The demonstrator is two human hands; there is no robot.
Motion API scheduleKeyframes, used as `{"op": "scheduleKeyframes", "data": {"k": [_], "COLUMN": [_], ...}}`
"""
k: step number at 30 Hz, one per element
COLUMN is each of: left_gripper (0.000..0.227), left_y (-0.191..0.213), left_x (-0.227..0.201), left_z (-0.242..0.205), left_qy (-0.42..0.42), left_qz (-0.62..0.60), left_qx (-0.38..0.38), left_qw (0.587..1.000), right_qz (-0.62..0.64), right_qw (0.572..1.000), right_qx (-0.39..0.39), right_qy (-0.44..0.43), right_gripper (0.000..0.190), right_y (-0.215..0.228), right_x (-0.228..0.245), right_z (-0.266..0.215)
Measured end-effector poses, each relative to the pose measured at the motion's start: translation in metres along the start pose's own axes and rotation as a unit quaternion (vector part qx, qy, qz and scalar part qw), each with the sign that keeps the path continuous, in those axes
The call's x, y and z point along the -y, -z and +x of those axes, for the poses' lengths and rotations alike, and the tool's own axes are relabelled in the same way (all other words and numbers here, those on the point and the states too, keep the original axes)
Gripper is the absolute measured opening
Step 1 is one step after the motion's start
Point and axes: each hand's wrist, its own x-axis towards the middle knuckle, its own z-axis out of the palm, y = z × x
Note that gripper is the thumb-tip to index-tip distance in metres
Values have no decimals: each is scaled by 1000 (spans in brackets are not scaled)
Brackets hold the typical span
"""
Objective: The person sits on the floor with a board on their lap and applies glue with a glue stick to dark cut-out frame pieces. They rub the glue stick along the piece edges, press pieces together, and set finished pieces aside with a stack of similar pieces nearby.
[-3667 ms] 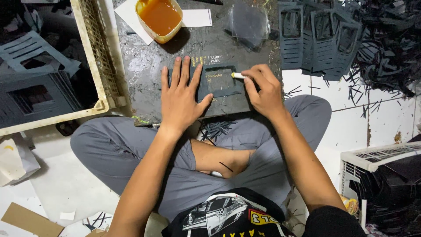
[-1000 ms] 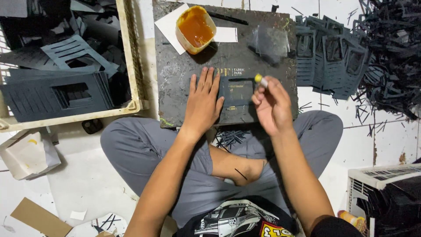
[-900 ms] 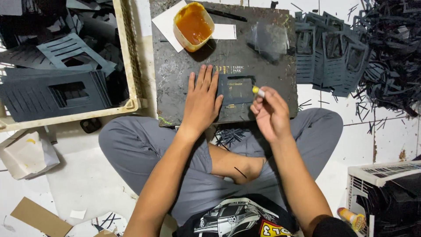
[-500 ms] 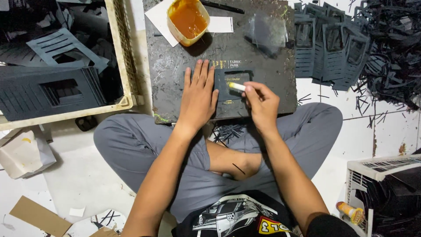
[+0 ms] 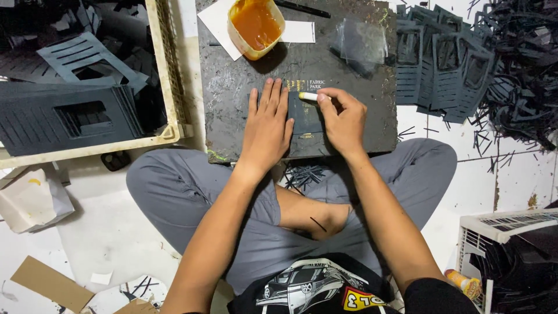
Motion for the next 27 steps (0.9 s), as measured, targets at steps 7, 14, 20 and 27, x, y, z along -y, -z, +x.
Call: {"op": "scheduleKeyframes", "data": {"k": [7, 14, 20, 27], "left_gripper": [57, 59, 59, 61], "left_y": [-1, 1, 1, 1], "left_x": [1, -1, -1, -1], "left_z": [0, 0, 0, 0], "left_qy": [-5, -8, -10, -10], "left_qz": [0, 9, 12, 11], "left_qx": [-4, -12, -17, -16], "left_qw": [1000, 1000, 1000, 1000], "right_qz": [9, 11, 3, 4], "right_qw": [1000, 999, 999, 1000], "right_qx": [25, 42, 46, -2], "right_qy": [1, 17, 28, 24], "right_gripper": [8, 7, 8, 10], "right_y": [3, 14, 19, 22], "right_x": [-10, 11, 17, 25], "right_z": [-7, -17, -33, -48]}}
